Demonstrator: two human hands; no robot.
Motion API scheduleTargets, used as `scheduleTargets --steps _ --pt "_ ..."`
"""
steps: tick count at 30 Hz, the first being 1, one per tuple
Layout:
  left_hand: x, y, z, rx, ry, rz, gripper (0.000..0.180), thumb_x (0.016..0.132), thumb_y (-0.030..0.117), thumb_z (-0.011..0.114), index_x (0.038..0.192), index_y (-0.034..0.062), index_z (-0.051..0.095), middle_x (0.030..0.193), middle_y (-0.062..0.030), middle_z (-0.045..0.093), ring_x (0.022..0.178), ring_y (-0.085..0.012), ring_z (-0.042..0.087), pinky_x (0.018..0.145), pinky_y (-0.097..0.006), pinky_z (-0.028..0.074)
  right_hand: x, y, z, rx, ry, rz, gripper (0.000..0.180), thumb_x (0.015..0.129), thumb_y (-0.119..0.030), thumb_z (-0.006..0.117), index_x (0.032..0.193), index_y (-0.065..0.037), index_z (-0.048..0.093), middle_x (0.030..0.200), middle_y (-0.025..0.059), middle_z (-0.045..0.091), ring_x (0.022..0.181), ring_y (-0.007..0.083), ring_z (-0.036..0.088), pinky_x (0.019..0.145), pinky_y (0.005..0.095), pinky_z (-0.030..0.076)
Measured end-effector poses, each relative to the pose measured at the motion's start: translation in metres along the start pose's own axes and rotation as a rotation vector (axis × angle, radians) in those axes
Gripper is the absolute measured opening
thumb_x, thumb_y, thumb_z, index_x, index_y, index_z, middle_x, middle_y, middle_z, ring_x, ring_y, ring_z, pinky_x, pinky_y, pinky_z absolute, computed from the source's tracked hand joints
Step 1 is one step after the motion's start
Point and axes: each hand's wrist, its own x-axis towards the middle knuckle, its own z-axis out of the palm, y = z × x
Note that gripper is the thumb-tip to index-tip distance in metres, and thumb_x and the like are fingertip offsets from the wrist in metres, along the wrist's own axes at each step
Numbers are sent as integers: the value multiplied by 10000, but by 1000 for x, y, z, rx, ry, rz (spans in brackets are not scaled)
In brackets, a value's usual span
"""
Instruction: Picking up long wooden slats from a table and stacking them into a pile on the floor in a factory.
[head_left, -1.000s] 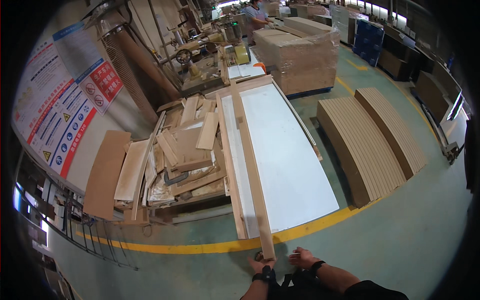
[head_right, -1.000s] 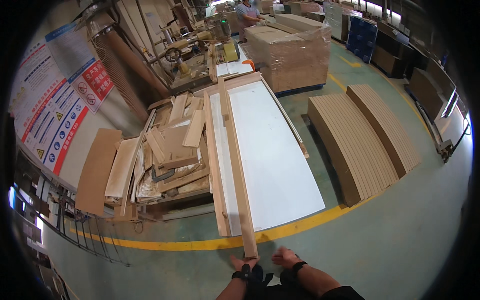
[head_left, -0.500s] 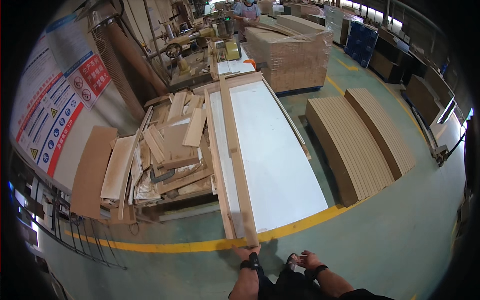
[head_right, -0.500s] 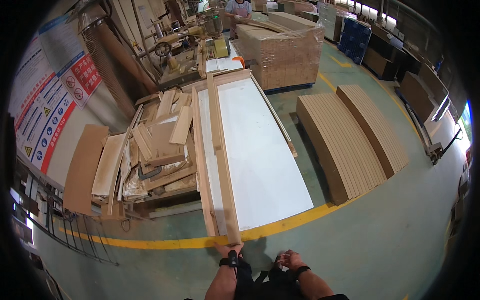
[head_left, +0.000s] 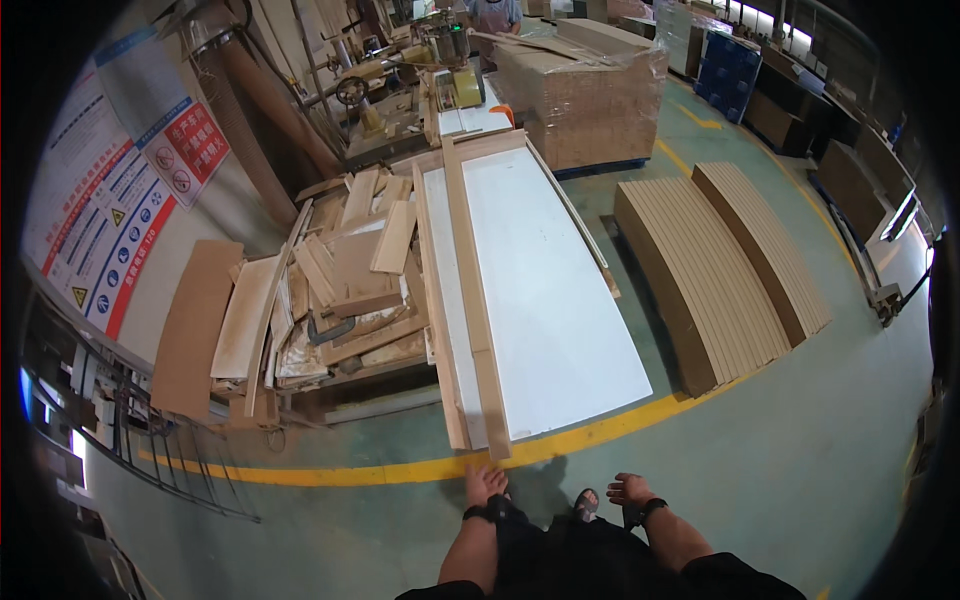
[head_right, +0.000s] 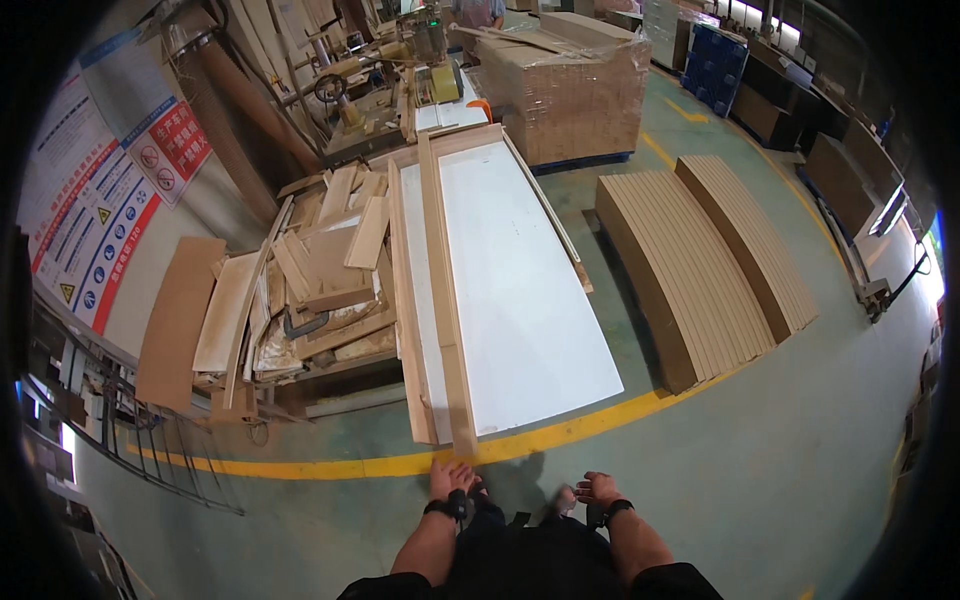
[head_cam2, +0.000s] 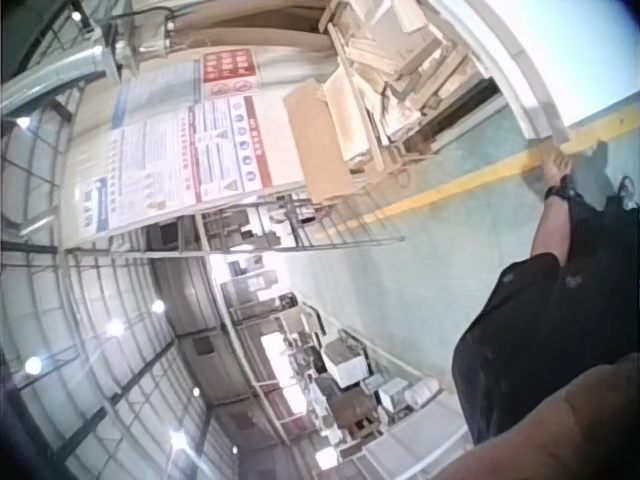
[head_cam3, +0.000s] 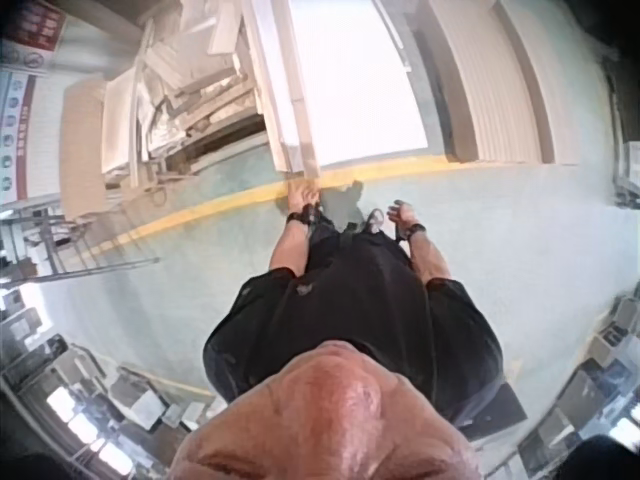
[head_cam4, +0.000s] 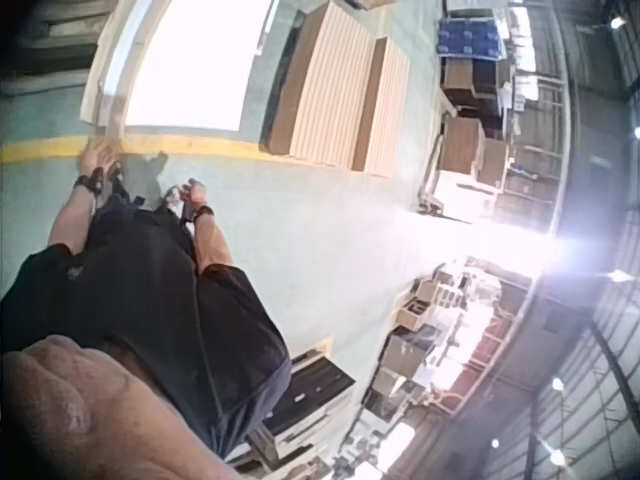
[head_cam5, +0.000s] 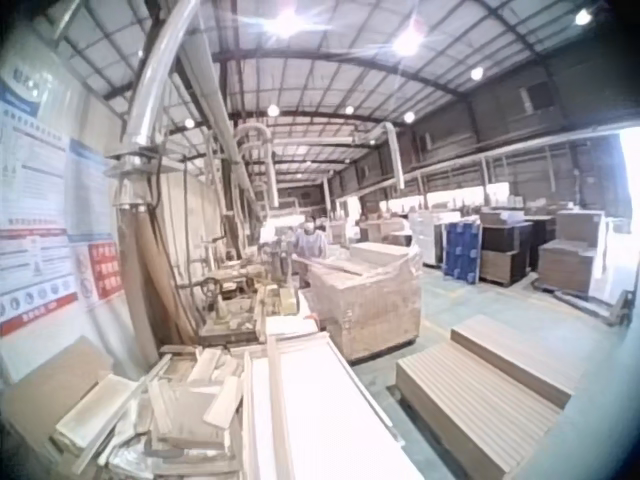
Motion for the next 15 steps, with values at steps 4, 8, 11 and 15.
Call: scheduleTargets --steps 4,8,11,15 --pt "-34 10 -93 449 185 -45 474 952 454 579 1220 73 494 1075 -204 617 991 -344 619 806 -493 542 24 -17 8 35 -77 -31 364 985 -245 486 1249 6 489 1053 174 628 890 308 646 800 470 550" --pt "-83 28 -181 579 242 41 355 947 401 555 1074 72 515 906 -169 626 832 -327 632 713 -466 529 39 -19 16 -7 -69 -77 327 964 -218 500 1233 -33 514 953 132 639 799 281 674 651 421 565" --pt "-126 27 -189 376 570 172 478 964 429 484 1206 18 454 1017 -228 642 848 -366 616 765 -497 526 40 -18 21 6 -151 -19 294 964 -216 501 1194 -36 535 898 113 628 757 261 670 625 401 560" --pt "-168 12 -188 831 354 49 646 1046 417 321 1526 -4 220 1499 -189 389 1338 -377 421 1124 -478 354 32 -21 22 112 3 -109 368 969 -209 496 1294 -39 509 937 127 635 736 261 661 626 403 564"
